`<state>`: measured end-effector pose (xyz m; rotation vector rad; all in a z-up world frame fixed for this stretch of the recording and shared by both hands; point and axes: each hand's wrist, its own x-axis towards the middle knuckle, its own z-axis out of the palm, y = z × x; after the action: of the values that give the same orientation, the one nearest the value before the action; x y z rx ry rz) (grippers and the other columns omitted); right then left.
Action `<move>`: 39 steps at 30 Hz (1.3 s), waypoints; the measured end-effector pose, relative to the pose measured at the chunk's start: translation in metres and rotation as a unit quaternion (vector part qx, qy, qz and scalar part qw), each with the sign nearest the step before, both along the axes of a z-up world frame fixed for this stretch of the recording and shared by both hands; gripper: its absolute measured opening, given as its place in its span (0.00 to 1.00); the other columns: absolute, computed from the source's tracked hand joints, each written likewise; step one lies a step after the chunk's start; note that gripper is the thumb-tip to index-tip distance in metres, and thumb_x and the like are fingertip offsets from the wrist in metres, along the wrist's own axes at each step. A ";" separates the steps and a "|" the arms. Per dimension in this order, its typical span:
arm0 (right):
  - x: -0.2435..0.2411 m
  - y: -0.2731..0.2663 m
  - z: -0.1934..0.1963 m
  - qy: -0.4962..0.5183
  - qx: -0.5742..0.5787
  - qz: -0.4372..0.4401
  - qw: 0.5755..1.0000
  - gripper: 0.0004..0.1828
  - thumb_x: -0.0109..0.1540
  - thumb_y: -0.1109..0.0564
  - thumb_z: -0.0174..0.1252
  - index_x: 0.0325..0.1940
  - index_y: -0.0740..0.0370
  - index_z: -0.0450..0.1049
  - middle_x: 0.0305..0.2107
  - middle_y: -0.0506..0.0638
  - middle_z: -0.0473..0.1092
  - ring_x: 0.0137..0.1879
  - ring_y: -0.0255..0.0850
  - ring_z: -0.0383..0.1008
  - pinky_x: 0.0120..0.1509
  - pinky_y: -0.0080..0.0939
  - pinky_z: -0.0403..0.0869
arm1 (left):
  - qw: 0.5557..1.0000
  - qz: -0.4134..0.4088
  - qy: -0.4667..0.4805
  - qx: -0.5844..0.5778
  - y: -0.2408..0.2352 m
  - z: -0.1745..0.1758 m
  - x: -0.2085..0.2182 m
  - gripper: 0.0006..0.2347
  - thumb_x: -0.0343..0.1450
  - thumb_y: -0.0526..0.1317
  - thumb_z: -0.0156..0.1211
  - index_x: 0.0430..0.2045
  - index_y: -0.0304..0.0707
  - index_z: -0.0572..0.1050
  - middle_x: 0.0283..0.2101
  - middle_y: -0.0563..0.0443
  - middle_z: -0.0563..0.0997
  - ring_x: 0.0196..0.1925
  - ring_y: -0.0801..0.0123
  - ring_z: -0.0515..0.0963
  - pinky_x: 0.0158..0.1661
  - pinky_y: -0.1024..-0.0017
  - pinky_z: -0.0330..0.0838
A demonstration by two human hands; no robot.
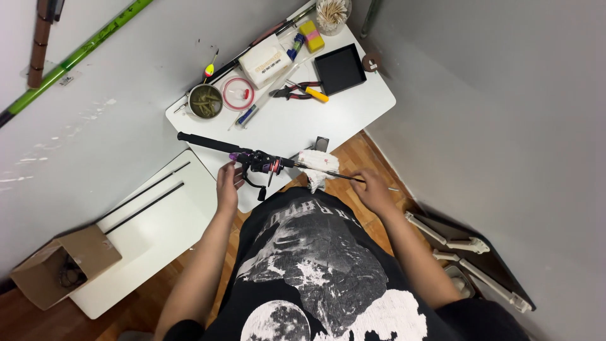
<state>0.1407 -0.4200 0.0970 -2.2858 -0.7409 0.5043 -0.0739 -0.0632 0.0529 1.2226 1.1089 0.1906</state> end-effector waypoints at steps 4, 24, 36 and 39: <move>0.002 -0.002 -0.013 0.010 -0.045 0.028 0.999 0.12 0.62 0.54 0.62 0.47 0.59 0.78 0.42 0.57 0.77 0.51 0.54 0.76 0.55 0.53 0.73 | 0.998 -0.023 -0.038 0.046 -0.019 0.002 0.005 0.20 0.79 0.50 0.44 0.61 0.38 0.67 0.57 0.49 0.76 0.55 0.67 0.78 0.54 0.67 0.70; -0.030 0.004 -0.019 0.178 -0.100 -0.004 0.979 0.09 0.66 0.54 0.55 0.50 0.54 0.74 0.31 0.48 0.80 0.35 0.42 0.82 0.41 0.45 0.76 | 0.987 -0.124 -0.082 0.054 0.023 0.012 0.094 0.20 0.78 0.50 0.52 0.58 0.37 0.72 0.51 0.56 0.79 0.50 0.75 0.75 0.53 0.74 0.70; -0.061 0.024 -0.023 0.210 -0.096 -0.056 0.971 0.09 0.67 0.55 0.52 0.51 0.57 0.72 0.30 0.49 0.79 0.35 0.40 0.81 0.42 0.44 0.75 | 0.969 -0.230 -0.080 0.027 0.052 0.012 0.133 0.19 0.75 0.51 0.56 0.56 0.40 0.75 0.47 0.59 0.80 0.45 0.77 0.76 0.47 0.75 0.71; -0.074 0.029 -0.020 0.220 -0.075 -0.085 0.969 0.09 0.67 0.56 0.52 0.50 0.58 0.73 0.30 0.49 0.79 0.35 0.40 0.82 0.42 0.43 0.76 | 0.957 -0.263 -0.122 0.026 0.060 0.010 0.139 0.18 0.77 0.50 0.56 0.55 0.38 0.76 0.48 0.56 0.81 0.48 0.78 0.77 0.50 0.76 0.71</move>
<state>0.0666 -0.3913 0.0767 -2.2286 -0.2916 0.9716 0.0651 -0.0036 0.0632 1.4555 0.5414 -0.0381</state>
